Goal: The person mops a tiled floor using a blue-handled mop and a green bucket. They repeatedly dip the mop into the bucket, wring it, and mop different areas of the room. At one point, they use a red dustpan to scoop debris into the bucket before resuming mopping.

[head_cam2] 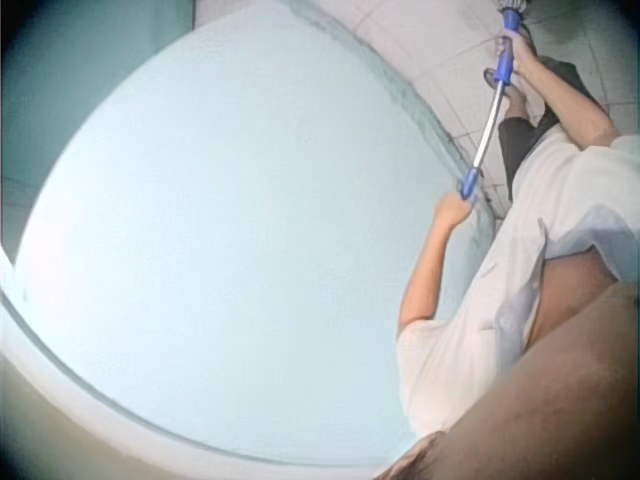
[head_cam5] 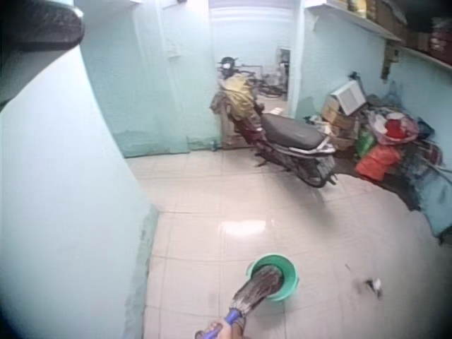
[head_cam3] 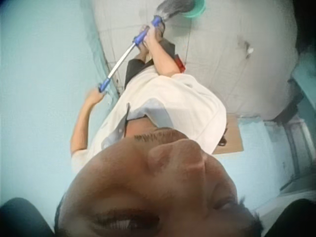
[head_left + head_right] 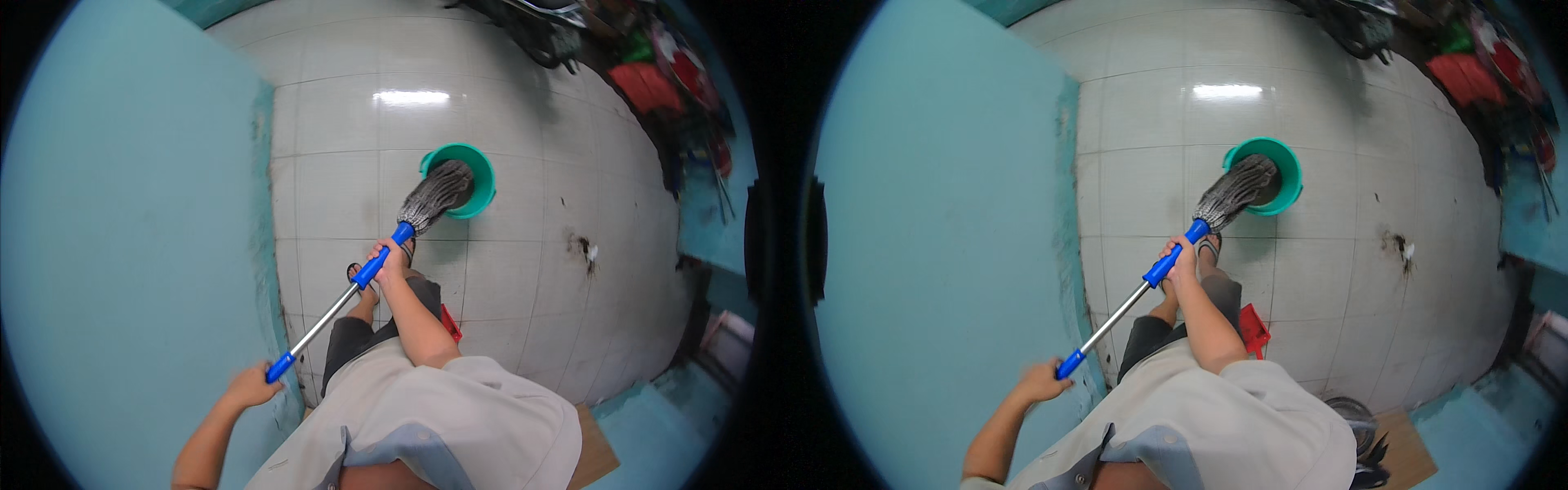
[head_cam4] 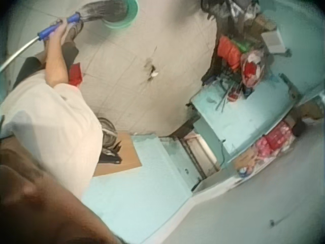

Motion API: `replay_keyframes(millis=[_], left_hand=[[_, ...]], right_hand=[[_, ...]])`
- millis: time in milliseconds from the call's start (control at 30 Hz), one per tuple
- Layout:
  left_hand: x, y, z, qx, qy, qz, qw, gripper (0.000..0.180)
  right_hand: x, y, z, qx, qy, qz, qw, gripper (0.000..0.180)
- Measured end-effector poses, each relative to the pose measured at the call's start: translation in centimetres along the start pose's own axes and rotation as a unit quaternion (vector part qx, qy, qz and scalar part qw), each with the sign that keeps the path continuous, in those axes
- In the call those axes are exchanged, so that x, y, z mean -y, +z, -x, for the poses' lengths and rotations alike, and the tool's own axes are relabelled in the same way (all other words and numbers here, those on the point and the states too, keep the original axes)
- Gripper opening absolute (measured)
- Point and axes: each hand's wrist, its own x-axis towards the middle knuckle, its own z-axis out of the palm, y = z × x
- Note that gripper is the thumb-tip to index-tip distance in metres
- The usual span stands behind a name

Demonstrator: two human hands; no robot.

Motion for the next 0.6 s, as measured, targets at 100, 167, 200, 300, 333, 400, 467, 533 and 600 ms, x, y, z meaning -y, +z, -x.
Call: replay_keyframes(millis=[100, 167, 200, 300, 333, 400, 467, 533, 600], left_hand=[[5.7, 0.2, -5.0, 0.442, 0.026, 0.387, 0.809, 0.052], [4.7, 0.8, -6.4, 0.545, 0.072, 0.473, 0.689, 0.041], [3.3, 0.3, -6.6, 0.558, 0.064, 0.484, 0.671, 0.039], [-0.3, -2.2, -6.3, 0.576, 0.008, 0.525, 0.627, 0.037], [-1.3, -3.1, -6.7, 0.576, -0.010, 0.543, 0.611, 0.037], [-7.4, -3.5, -5.8, 0.188, 0.094, -0.021, 0.977, 0.043], [-6.6, -3.1, -5.1, 0.165, 0.104, -0.044, 0.980, 0.039], [-6.3, -2.2, -4.1, 0.147, 0.123, -0.057, 0.980, 0.036], [-5.4, -2.3, -5.4, 0.117, 0.145, -0.058, 0.981, 0.033]], right_hand=[[0.2, -0.1, 0.5, 0.094, -0.006, -0.083, 0.992, 0.018], [1.1, 1.4, 2.7, 0.242, -0.013, -0.182, 0.953, 0.020], [0.9, 1.4, 2.6, 0.308, -0.011, -0.227, 0.924, 0.020], [0.4, 0.8, -2.6, 0.417, 0.011, -0.466, 0.780, 0.022], [0.5, 1.3, -3.4, 0.433, 0.017, -0.513, 0.741, 0.021], [5.1, 0.1, -4.7, 0.196, -0.031, -0.301, 0.933, 0.020], [4.3, -0.6, -5.3, 0.002, -0.066, -0.099, 0.993, 0.019], [2.8, 0.8, -4.8, -0.128, -0.086, 0.066, 0.986, 0.017], [3.4, 1.9, -2.7, 0.043, -0.066, -0.072, 0.994, 0.019]])
